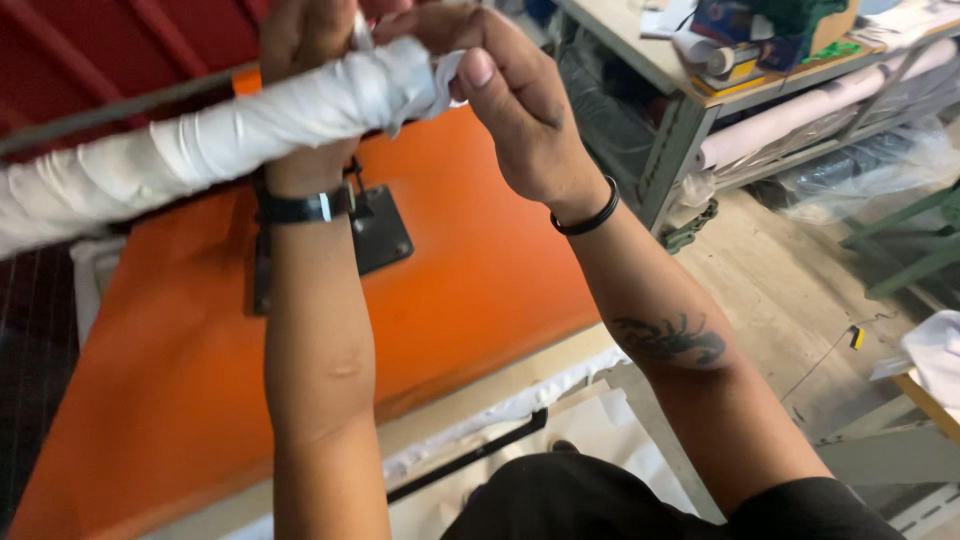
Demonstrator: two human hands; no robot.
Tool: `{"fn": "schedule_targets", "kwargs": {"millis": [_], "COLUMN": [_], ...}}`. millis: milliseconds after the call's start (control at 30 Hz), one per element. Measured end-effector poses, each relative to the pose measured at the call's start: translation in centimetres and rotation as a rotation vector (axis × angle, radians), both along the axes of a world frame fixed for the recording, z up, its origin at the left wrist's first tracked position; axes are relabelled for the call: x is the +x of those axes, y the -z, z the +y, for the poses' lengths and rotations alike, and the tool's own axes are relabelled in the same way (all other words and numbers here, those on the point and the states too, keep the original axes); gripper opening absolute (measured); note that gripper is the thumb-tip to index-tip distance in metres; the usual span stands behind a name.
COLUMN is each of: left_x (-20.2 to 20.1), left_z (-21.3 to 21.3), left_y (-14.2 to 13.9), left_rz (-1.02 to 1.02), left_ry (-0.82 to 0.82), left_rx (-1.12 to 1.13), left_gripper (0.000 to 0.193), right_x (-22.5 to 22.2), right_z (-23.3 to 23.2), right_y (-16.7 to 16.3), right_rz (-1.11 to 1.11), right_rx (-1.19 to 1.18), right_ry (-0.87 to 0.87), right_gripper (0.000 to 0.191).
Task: The person wraps a white fabric strip around a cylindrical object mounted on an orange workbench. They repeatedly fold, tuck, and smooth the fabric to create a tight, even covering along the length of the cylinder.
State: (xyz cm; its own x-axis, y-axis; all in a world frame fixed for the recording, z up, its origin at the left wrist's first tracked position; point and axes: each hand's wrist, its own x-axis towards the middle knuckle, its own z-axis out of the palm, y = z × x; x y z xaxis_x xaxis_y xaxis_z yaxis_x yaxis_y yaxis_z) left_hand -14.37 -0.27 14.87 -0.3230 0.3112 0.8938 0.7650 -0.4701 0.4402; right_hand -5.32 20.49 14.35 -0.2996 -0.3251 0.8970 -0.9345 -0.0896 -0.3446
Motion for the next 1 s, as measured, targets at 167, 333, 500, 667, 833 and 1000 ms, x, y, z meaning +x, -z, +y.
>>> {"fn": "schedule_targets", "kwargs": {"millis": [167,333,500,667,833,1000], "left_x": [0.6,4.5,7.4,9.1,8.4,6.4], "left_z": [-1.2,-0.2,0.7,1.8,2.4,2.1], "left_y": [-0.6,1.8,5.2,6.1,9.0,12.7], "left_rz": [-0.034,-0.042,-0.018,-0.003,-0.114,-0.417], "left_ry": [0.064,-0.02,-0.16,-0.249,-0.248,-0.239], "left_rx": [-0.236,-0.334,-0.323,-0.205,-0.084,0.179], "left_gripper": [0.039,0.04,0.046,0.04,0.039,0.03], "right_x": [1.3,3.0,3.4,3.3,2.4,1.4], "right_z": [-0.6,-0.2,1.7,1.9,1.8,1.6], "right_y": [0.8,3.7,5.5,5.7,6.3,6.8], "right_rz": [0.103,-0.043,-0.371,-0.542,-0.445,-0.444], "right_rx": [-0.025,-0.073,0.085,0.183,0.158,0.149], "right_ry": [0.173,-0.009,-0.193,-0.327,-0.313,-0.31], "right_gripper": [0.044,0.036,0.032,0.024,0.024,0.024]}}
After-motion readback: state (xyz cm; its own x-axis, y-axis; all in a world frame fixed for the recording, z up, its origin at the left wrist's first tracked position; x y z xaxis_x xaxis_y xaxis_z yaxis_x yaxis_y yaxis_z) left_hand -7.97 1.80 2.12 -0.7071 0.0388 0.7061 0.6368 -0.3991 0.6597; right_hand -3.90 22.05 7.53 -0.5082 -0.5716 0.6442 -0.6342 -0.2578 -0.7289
